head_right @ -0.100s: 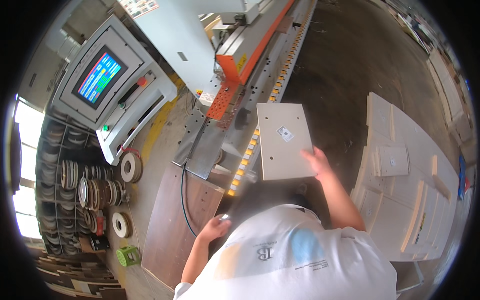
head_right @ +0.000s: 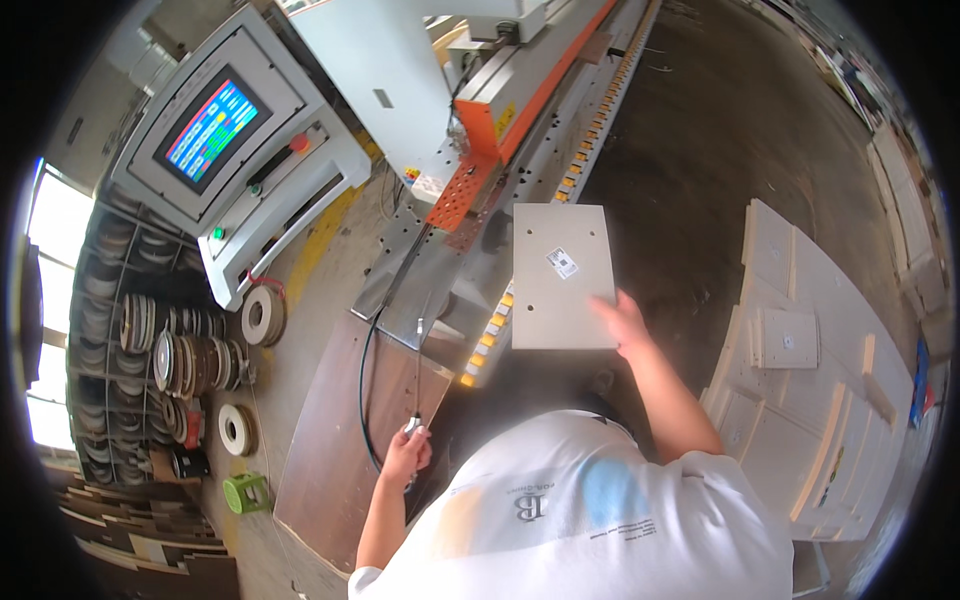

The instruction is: The person picks up wood panels from a stack, places them into an edge-banding machine one by one, and then moves the processed panels to a separate pile.

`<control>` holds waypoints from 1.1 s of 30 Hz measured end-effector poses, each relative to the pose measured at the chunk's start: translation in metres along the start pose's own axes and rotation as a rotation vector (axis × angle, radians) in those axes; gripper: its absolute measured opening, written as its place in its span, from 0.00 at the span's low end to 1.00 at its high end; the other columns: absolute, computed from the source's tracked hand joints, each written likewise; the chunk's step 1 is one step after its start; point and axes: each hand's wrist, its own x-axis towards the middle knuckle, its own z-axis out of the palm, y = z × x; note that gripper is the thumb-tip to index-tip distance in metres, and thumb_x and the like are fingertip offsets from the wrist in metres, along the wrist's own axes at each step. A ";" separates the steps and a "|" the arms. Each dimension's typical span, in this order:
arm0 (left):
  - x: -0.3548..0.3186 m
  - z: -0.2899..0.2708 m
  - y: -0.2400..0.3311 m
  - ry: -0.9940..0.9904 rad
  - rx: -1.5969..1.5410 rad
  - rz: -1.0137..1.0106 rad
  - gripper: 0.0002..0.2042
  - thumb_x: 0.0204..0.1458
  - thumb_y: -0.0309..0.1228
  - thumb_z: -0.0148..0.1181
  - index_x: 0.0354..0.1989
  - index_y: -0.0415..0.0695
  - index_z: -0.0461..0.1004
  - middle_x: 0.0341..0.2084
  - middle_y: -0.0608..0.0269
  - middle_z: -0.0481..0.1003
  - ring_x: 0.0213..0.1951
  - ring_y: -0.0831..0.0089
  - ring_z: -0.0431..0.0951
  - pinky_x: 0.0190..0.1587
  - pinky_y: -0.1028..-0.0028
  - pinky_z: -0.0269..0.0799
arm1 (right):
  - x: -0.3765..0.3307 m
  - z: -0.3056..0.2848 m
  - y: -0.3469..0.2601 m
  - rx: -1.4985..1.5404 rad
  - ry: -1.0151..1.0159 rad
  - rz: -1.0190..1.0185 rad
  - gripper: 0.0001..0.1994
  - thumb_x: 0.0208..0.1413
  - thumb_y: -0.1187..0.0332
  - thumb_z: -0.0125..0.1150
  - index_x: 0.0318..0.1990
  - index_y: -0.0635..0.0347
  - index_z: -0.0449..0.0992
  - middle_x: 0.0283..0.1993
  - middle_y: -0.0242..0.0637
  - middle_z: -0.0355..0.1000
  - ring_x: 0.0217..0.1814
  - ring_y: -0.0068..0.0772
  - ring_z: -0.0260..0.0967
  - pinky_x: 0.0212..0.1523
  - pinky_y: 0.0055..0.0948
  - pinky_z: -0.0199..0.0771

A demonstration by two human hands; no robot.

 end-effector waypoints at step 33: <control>-0.067 0.059 0.014 0.329 0.816 -0.154 0.29 0.54 0.49 0.63 0.58 0.39 0.72 0.36 0.47 0.82 0.42 0.57 0.83 0.46 0.64 0.75 | 0.268 0.114 0.021 -0.430 0.026 0.140 0.15 0.59 0.62 0.65 0.46 0.65 0.77 0.39 0.37 0.78 0.39 0.30 0.79 0.38 0.31 0.83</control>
